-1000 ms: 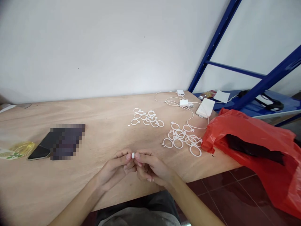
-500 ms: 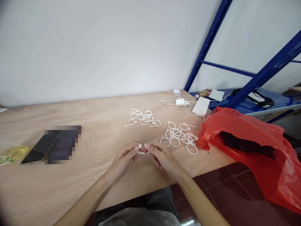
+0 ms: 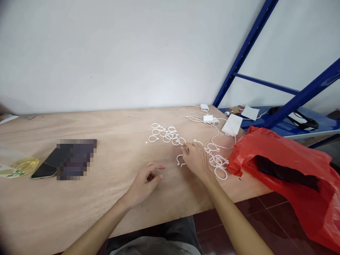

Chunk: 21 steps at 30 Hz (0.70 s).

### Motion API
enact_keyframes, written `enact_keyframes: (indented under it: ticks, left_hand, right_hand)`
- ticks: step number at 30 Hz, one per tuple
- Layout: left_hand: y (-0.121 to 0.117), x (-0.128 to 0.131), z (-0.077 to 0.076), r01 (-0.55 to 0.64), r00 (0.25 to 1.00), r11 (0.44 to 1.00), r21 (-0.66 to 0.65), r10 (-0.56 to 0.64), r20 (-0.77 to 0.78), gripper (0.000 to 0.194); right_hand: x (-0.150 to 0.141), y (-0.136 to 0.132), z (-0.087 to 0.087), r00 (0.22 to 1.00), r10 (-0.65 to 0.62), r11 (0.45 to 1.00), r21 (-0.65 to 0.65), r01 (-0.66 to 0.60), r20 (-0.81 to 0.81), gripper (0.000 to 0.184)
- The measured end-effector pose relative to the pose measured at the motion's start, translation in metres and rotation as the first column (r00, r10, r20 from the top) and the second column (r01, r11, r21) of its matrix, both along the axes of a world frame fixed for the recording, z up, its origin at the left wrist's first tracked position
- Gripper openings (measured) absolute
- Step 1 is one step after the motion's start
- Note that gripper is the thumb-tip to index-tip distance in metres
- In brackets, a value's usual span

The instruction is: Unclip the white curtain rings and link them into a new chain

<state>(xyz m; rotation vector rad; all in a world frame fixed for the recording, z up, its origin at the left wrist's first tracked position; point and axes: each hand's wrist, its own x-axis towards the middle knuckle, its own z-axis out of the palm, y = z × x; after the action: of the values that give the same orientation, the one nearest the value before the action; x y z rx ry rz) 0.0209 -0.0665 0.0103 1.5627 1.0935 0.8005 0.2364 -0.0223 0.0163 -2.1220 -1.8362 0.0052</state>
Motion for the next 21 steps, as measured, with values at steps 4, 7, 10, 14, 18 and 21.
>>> enact_keyframes:
  ticks: [4, 7, 10, 14, 18, 21]
  left_hand:
    - [0.0, -0.001, 0.001, -0.01, 1.0, 1.0, -0.009, 0.01, 0.014, 0.024]
    - [0.0, -0.003, 0.0, -0.039, 0.999, 0.999, 0.006, 0.039, 0.031, 0.023]
    - [0.003, -0.006, 0.0, -0.066, 0.997, 0.997, 0.026, 0.065, 0.049, 0.023]
    - [0.006, -0.012, 0.003, -0.139, 0.985, 0.99, 0.017, 0.137, 0.106, 0.035]
    - [0.0, -0.02, 0.019, 0.02, 0.984, 0.999, -0.035, -0.013, 0.177, 0.036]
    - [-0.008, -0.026, 0.031, 0.252, 0.948, 0.964, -0.087, -0.228, 0.221, 0.035]
  right_hand:
    - [-0.004, 0.03, -0.012, 0.988, 0.033, 0.999, -0.031, -0.028, 0.154, 0.03]
    - [-0.002, 0.033, -0.01, 0.988, 0.054, 0.998, 0.005, -0.055, 0.145, 0.029]
    - [-0.003, 0.021, 0.001, 0.99, 0.097, 0.989, 0.121, -0.084, -0.103, 0.026]
    - [-0.019, -0.011, 0.022, 0.601, 0.213, 0.942, 0.0, -0.334, -0.77, 0.028]
    - [-0.043, -0.044, 0.029, 0.112, -0.012, 0.789, -0.078, -0.609, -0.994, 0.02]
    - [-0.056, -0.056, 0.025, -0.047, -0.154, 0.781, -0.093, -0.618, -0.987, 0.02]
